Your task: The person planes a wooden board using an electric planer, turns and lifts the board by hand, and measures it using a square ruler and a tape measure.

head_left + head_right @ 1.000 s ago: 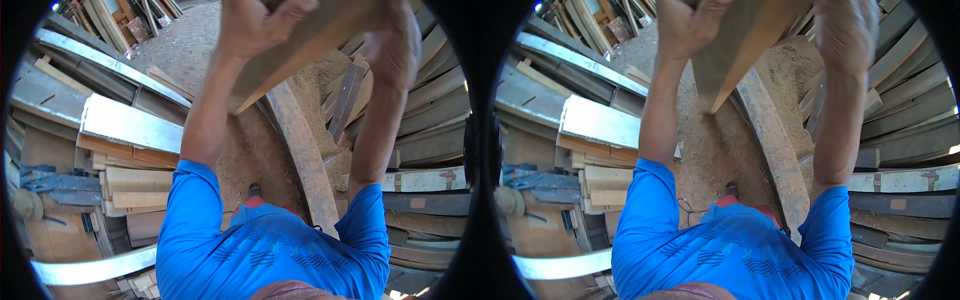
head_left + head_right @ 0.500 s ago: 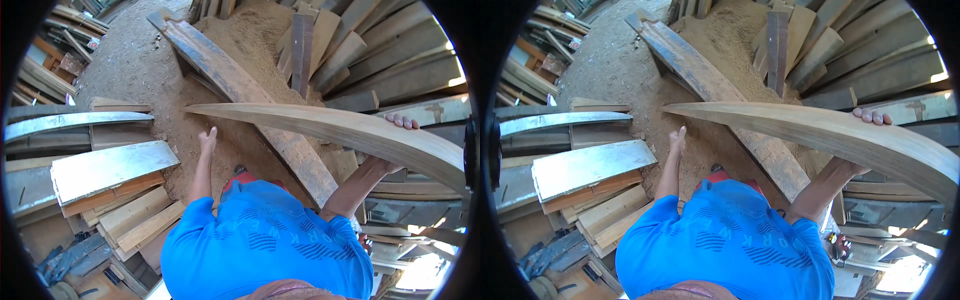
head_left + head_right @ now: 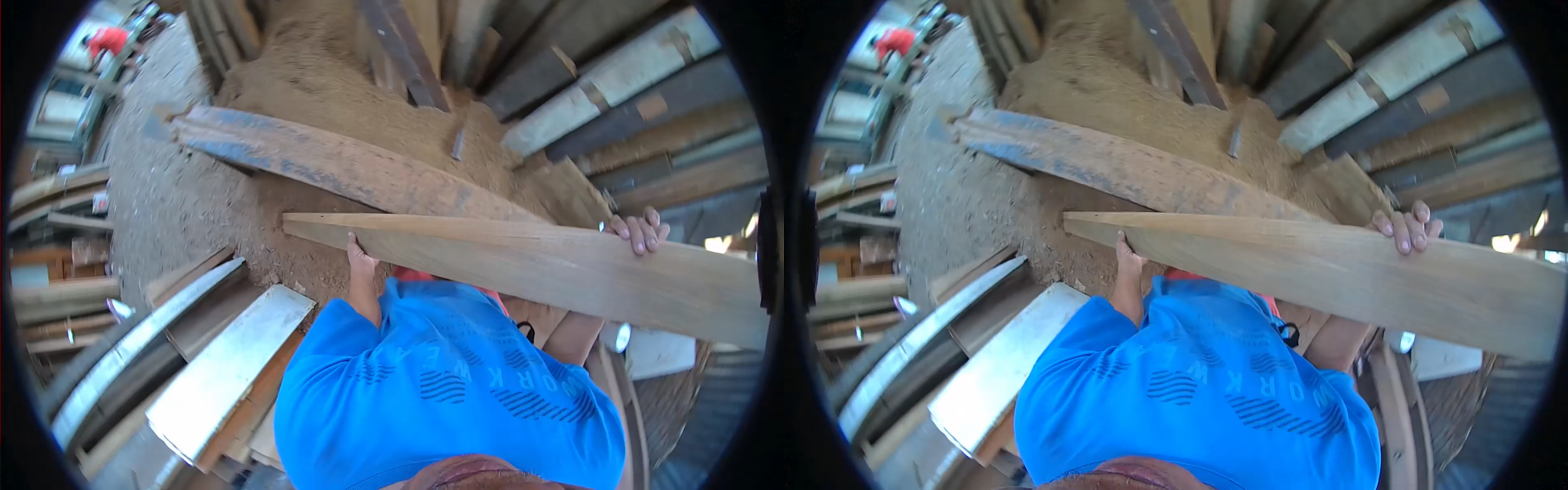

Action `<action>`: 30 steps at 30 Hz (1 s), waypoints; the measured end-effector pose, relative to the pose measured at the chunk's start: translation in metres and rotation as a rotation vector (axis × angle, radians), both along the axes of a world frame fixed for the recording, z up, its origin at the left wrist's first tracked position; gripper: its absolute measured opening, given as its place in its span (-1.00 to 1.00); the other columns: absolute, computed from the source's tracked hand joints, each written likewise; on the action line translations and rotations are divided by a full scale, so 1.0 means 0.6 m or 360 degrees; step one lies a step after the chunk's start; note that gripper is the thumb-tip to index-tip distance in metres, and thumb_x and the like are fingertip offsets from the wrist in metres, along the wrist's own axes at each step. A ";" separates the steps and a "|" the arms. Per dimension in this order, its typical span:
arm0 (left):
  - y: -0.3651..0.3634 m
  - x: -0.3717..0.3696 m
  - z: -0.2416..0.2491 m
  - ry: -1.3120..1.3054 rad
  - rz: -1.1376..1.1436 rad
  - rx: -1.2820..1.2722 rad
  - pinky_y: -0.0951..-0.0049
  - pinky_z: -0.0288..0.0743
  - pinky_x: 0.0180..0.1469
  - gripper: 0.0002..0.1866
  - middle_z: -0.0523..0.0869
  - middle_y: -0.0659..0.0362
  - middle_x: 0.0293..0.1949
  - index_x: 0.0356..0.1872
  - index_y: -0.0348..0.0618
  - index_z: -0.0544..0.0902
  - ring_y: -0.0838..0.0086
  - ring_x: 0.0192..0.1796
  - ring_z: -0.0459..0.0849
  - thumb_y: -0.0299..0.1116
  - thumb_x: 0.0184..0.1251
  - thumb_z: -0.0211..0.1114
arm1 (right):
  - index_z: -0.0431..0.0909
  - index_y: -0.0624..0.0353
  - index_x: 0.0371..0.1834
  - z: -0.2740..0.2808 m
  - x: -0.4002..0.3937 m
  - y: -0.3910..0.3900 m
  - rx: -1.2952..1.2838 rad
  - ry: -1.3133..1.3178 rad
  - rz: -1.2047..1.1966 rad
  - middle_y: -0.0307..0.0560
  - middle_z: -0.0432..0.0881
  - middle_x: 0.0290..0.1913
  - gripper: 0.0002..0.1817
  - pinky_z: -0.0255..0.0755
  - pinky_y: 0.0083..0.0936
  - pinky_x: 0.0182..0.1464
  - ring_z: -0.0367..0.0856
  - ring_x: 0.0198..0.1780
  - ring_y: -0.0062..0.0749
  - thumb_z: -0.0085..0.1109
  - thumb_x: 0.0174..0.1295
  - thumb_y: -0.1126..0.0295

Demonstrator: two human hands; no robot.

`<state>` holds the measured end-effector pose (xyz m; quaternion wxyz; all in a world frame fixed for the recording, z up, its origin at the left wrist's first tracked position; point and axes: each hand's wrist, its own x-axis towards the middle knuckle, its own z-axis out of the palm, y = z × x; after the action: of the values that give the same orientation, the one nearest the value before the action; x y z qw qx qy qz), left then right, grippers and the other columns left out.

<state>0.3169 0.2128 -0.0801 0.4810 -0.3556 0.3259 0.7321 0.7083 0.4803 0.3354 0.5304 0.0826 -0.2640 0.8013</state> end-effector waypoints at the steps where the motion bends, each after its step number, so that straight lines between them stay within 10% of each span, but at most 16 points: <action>1: -0.003 0.009 -0.002 -0.0012 -0.0110 -0.0048 -0.20 0.37 0.43 -0.29 0.47 -0.03 0.44 0.52 -0.06 0.30 -0.03 0.41 0.49 0.24 0.61 -0.11 | 0.42 0.20 0.02 -0.013 0.010 -0.007 -0.0031 0.0016 -0.0051 -0.21 0.75 -0.30 -0.51 0.39 -0.26 0.06 0.66 -0.28 -0.37 -0.48 0.69 0.07; 9: -0.022 0.002 -0.001 0.0121 -0.0584 0.0011 -0.10 0.39 0.44 -0.14 0.42 -0.03 0.47 0.54 -0.07 0.27 -0.01 0.43 0.46 0.43 0.53 -0.25 | 0.42 0.14 -0.09 -0.108 0.101 -0.027 -0.0163 0.0051 -0.0261 -0.34 0.59 -0.44 -0.53 0.38 -0.33 -0.01 0.56 -0.35 -0.51 -0.45 0.69 0.05; 21: -0.022 -0.052 0.216 0.0766 0.0017 -0.0379 -0.03 0.24 0.54 -0.19 0.46 0.07 0.47 0.49 -0.11 0.38 0.09 0.47 0.42 0.35 0.54 -0.08 | 0.30 0.07 0.53 -0.339 0.307 -0.250 -0.1200 -0.0591 -0.1350 0.01 0.46 0.43 -0.30 0.27 0.10 0.48 0.40 0.42 0.02 -0.24 0.56 -0.18; 30: -0.003 -0.189 0.269 0.1268 0.0077 -0.0292 -0.09 0.20 0.53 -0.05 0.36 0.01 0.53 0.53 -0.12 0.34 0.05 0.52 0.34 0.48 0.41 0.00 | 0.27 0.07 0.54 -0.513 0.195 -0.282 -0.1877 -0.0581 -0.1441 0.08 0.43 0.45 -0.19 0.20 0.18 0.50 0.37 0.45 0.10 -0.37 0.53 -0.34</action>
<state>0.2034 0.2112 0.0815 0.2660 -0.0933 0.5420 0.7917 0.8253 0.3110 0.0278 0.7112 -0.4642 0.1158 0.5150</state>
